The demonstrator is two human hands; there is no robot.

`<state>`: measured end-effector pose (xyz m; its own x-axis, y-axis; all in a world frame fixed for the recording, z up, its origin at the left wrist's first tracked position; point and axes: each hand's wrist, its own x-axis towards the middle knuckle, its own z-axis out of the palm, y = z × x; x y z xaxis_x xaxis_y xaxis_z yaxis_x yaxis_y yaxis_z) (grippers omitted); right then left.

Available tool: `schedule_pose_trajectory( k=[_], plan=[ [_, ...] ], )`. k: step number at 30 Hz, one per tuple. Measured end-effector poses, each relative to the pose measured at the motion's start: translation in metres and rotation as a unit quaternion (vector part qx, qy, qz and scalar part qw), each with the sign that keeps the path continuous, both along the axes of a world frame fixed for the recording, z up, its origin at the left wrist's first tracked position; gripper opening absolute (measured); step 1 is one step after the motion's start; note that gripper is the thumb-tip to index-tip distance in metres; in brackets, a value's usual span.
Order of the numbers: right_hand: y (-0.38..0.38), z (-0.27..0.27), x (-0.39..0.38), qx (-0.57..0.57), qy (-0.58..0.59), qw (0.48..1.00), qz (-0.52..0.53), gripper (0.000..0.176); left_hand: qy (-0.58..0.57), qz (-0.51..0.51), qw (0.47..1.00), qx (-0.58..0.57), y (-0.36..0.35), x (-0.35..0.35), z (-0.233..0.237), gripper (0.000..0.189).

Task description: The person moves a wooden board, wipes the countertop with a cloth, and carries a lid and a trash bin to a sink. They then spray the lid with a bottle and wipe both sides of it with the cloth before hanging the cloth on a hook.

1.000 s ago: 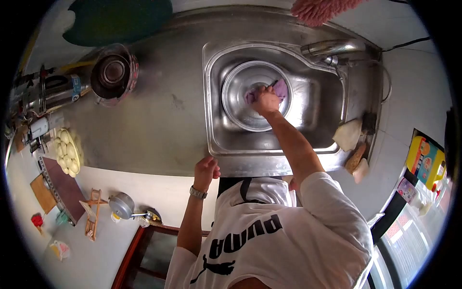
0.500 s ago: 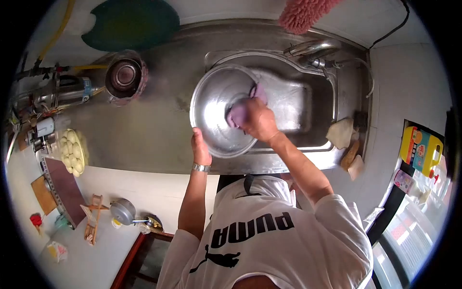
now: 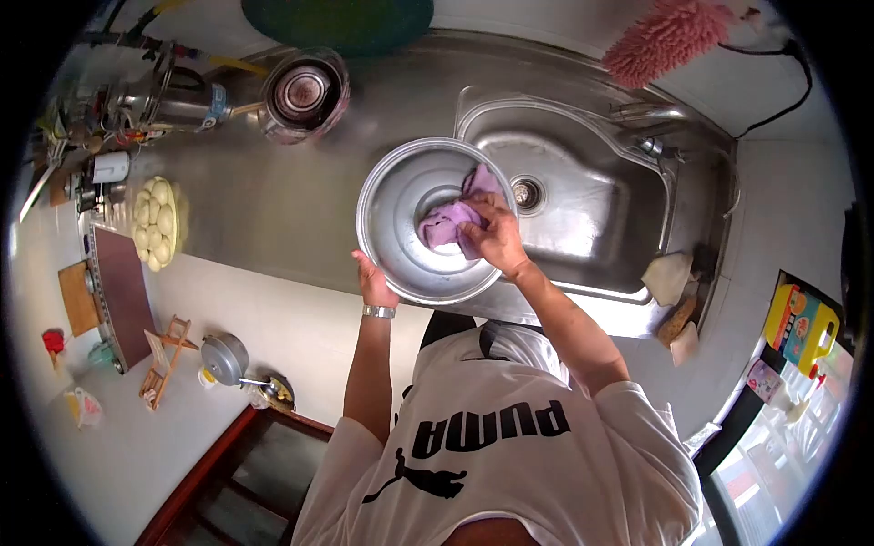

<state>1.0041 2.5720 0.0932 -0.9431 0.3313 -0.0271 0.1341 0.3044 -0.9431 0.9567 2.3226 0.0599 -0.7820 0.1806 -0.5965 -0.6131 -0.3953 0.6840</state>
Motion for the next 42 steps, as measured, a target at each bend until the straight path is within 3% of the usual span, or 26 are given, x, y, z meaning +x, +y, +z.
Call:
schedule_pose_trajectory(
  k=[1, 2, 4, 9, 13, 15, 17, 18, 19, 20, 21, 23, 24, 25, 26, 27, 28, 29, 31, 33, 35, 37, 38, 39, 41, 42],
  plan=[
    [-0.002, -0.001, 0.0, 0.085, 0.031, 0.996, 0.003, 0.043, -0.003, 0.005, 1.0, 0.002, 0.001, 0.001, -0.001, 0.078],
    [-0.004, -0.003, -0.001, 0.088, 0.03, 0.996, 0.008, 0.043, 0.0, 0.02, 1.0, -0.009, 0.005, 0.003, -0.003, 0.078],
    [-0.009, 0.006, -0.005, 0.252, -0.004, 0.967, -0.044, 0.046, 0.022, 0.046, 0.998, -0.03, 0.005, 0.001, -0.014, 0.08],
    [-0.008, -0.014, -0.022, 0.179, -0.007, 0.979, -0.097, 0.053, 0.016, 0.029, 0.989, -0.142, 0.008, -0.001, -0.013, 0.078],
    [0.006, -0.038, -0.06, 0.136, -0.117, 0.969, -0.168, 0.053, 0.03, 0.05, 0.965, -0.256, 0.009, -0.004, -0.024, 0.073],
    [-0.007, -0.043, -0.077, 0.204, -0.133, 0.958, -0.152, 0.049, 0.017, 0.048, 0.964, -0.263, 0.01, -0.011, -0.023, 0.071],
    [-0.033, -0.005, -0.077, 0.248, -0.098, 0.962, -0.059, 0.034, 0.004, 0.046, 0.962, -0.27, 0.013, -0.016, -0.015, 0.07],
    [-0.051, 0.016, -0.08, 0.298, 0.014, 0.953, -0.049, 0.029, 0.017, 0.037, 0.956, -0.29, 0.015, -0.018, -0.011, 0.071],
    [-0.064, 0.005, -0.085, 0.303, 0.061, 0.951, -0.005, 0.031, 0.031, 0.027, 0.95, -0.31, 0.016, -0.02, -0.009, 0.072],
    [-0.078, 0.022, -0.084, 0.345, 0.113, 0.932, 0.008, 0.031, 0.052, 0.034, 0.948, -0.311, 0.014, -0.02, -0.014, 0.062],
    [-0.091, 0.035, -0.075, 0.34, 0.092, 0.935, 0.052, 0.035, 0.055, 0.031, 0.949, -0.31, 0.021, -0.022, -0.011, 0.062],
    [-0.102, 0.045, -0.071, 0.354, 0.137, 0.917, 0.121, 0.037, 0.093, 0.166, 0.975, -0.115, 0.038, -0.02, -0.002, 0.051],
    [-0.097, 0.042, -0.073, 0.353, 0.136, 0.918, 0.121, 0.037, 0.081, 0.175, 0.975, -0.113, 0.029, -0.019, -0.017, 0.049],
    [-0.086, 0.036, -0.08, 0.364, 0.126, 0.914, 0.13, 0.038, 0.081, 0.174, 0.975, -0.114, 0.026, -0.021, -0.013, 0.049],
    [-0.074, 0.026, -0.088, 0.373, 0.116, 0.91, 0.141, 0.039, 0.06, 0.104, 0.964, -0.236, 0.02, -0.02, -0.008, 0.05],
    [-0.058, 0.005, -0.099, 0.355, 0.097, 0.926, 0.082, 0.042, 0.037, 0.032, 0.934, -0.355, 0.014, -0.019, -0.004, 0.052],
    [-0.036, -0.016, -0.105, 0.335, -0.113, 0.925, 0.139, 0.039, 0.01, -0.029, 0.93, -0.367, 0.007, -0.018, -0.006, 0.063],
    [-0.007, -0.006, -0.12, 0.314, -0.27, 0.899, 0.139, 0.03, 0.01, -0.028, 0.929, -0.368, 0.01, -0.017, -0.005, 0.063],
    [0.024, -0.015, -0.125, 0.292, -0.172, 0.94, -0.034, 0.022, 0.076, 0.058, 0.943, -0.318, 0.021, -0.016, -0.003, 0.065],
    [0.018, -0.025, -0.124, 0.315, -0.151, 0.937, -0.016, 0.022, 0.084, 0.039, 0.938, -0.333, 0.02, -0.019, -0.014, 0.063],
    [-0.015, 0.013, -0.125, 0.318, -0.027, 0.948, -0.001, 0.017, 0.091, 0.015, 0.933, -0.348, 0.02, -0.023, -0.02, 0.061],
    [-0.059, -0.016, -0.13, 0.381, 0.028, 0.917, 0.117, 0.026, 0.101, -0.03, 0.926, -0.362, 0.02, -0.027, -0.02, 0.058],
    [-0.067, 0.035, -0.127, 0.363, 0.12, 0.917, 0.108, 0.029, 0.104, -0.038, 0.925, -0.362, 0.021, -0.028, -0.016, 0.058],
    [-0.068, 0.042, -0.128, 0.374, 0.171, 0.908, 0.084, 0.029, 0.125, -0.023, 0.925, -0.357, 0.025, -0.029, -0.01, 0.057],
    [-0.046, 0.027, -0.138, 0.305, 0.156, 0.93, 0.132, 0.029, 0.146, -0.009, 0.924, -0.353, 0.029, -0.033, -0.001, 0.057],
    [-0.029, 0.017, -0.14, 0.376, 0.041, 0.913, 0.15, 0.026, 0.156, -0.015, 0.918, -0.365, 0.029, -0.033, 0.002, 0.057]
  ],
)
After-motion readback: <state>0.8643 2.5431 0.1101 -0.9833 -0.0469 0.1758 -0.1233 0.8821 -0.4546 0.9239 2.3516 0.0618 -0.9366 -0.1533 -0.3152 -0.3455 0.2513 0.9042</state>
